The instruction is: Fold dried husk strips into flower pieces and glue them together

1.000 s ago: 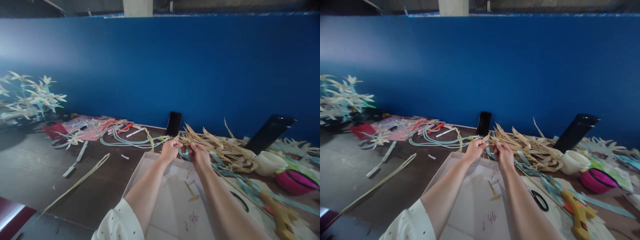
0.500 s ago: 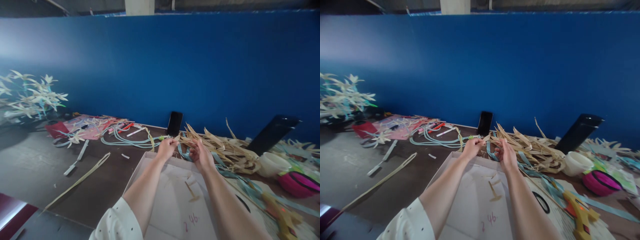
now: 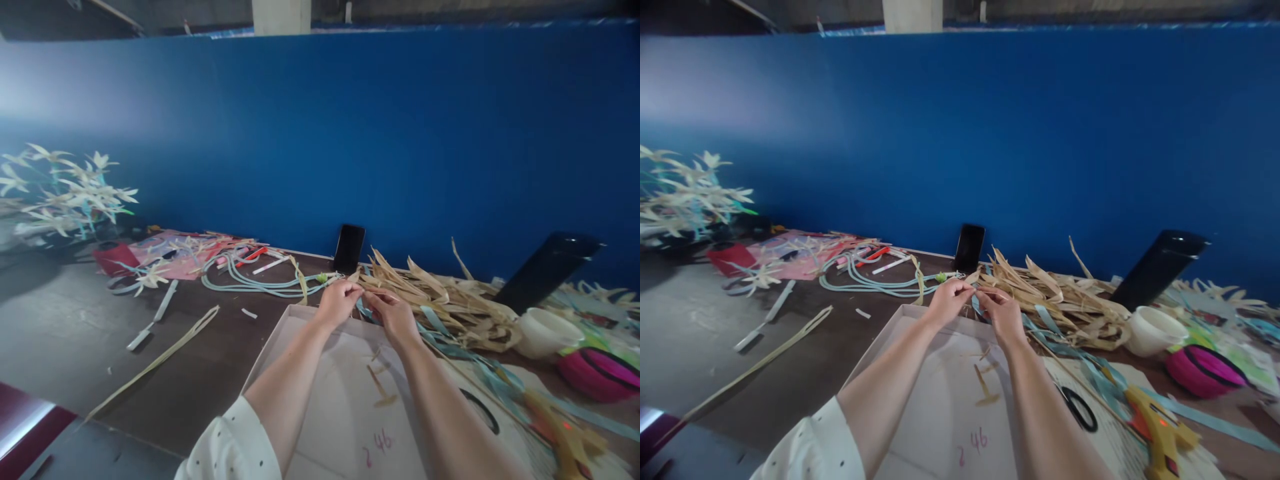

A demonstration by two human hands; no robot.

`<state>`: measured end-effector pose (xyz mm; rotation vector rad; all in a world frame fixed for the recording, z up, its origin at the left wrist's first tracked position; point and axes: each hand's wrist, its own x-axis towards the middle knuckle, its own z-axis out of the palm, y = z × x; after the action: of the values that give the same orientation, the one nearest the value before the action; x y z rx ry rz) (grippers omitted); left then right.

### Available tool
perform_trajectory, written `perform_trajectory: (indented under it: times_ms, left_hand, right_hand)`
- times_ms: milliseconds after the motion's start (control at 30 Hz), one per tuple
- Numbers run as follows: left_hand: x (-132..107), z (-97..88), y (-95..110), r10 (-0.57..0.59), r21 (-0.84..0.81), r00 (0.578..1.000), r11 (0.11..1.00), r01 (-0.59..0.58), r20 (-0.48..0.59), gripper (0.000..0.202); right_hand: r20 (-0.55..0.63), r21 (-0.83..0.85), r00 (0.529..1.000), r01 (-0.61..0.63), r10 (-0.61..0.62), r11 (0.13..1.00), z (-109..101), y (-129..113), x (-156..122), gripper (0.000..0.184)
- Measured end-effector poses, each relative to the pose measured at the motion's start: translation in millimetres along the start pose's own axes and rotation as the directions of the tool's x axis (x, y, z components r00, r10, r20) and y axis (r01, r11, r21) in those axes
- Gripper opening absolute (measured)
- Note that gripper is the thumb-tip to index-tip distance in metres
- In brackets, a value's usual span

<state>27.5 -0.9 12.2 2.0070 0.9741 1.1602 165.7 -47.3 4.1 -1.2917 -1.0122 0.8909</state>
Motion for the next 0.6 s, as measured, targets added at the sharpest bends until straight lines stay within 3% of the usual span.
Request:
perform_trajectory:
  times_ms: [333, 600]
  left_hand:
    - [-1.2, 5.5, -0.4, -0.029, 0.065, 0.999, 0.997, 0.03, -0.015, 0.018]
    - [-2.3, 9.3, 0.0, -0.027, 0.107, 0.999, 0.994, 0.032, -0.041, 0.016]
  right_hand:
    - [-0.057, -0.001, 0.998, 0.033, -0.033, 0.999, 3.3, 6.7, 2.3, 0.034]
    - [-0.035, -0.014, 0.999, 0.033, -0.033, 0.999, 1.5, 12.1, 5.8, 0.034]
